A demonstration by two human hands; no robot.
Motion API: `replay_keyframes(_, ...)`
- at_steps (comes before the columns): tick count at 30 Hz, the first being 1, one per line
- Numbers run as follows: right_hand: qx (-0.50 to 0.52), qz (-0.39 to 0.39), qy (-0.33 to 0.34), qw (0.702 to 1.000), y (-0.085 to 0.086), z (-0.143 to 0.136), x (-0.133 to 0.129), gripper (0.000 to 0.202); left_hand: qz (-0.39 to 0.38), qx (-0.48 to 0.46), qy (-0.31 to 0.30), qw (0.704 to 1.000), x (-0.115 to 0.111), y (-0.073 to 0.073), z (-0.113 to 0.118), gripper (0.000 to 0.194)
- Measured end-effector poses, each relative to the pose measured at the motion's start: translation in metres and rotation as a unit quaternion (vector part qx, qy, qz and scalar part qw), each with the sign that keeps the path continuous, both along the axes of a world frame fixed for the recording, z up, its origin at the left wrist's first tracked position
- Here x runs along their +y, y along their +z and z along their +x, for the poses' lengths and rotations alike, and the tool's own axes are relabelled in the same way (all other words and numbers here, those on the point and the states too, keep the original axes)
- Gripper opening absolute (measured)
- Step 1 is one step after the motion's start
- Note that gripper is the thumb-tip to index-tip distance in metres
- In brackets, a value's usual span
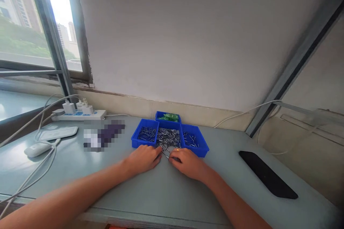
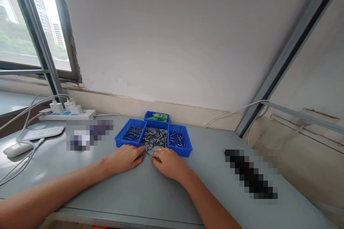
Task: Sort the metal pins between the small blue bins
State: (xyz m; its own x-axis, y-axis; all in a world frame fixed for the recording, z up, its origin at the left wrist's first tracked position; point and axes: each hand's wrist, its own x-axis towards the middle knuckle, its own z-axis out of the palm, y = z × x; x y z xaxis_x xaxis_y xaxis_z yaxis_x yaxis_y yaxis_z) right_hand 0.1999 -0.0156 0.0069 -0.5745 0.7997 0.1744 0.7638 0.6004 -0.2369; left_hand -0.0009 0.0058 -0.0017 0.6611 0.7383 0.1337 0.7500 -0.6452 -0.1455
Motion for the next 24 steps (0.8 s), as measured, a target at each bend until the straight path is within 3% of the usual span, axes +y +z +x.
replay_keyframes(3,-0.004,-0.003,-0.002,1.0,0.0009,0.0012,-0.0002,0.026,0.002,-0.003,0.003,1.0,0.0009,-0.0006,-0.0005,0.022)
replay_keyframes(8,0.004,-0.005,0.007,1.0,0.0007,0.0012,0.0004,0.024,-0.016,0.009,-0.053,0.998,0.0009,0.0023,-0.0026,0.019)
replay_keyframes(14,0.028,-0.028,-0.004,0.999,0.0043,0.0026,-0.0011,0.02,-0.02,-0.01,-0.078,0.997,-0.0009,0.0035,-0.0026,0.017)
replay_keyframes(19,0.023,-0.039,-0.051,0.998,0.0068,0.0028,-0.0014,0.016,-0.008,-0.014,-0.081,0.997,-0.0017,0.0048,-0.0013,0.018)
replay_keyframes(24,-0.002,-0.036,-0.045,0.998,0.008,0.002,-0.001,0.016,-0.007,-0.017,-0.074,0.997,-0.0021,0.0069,-0.001,0.022)
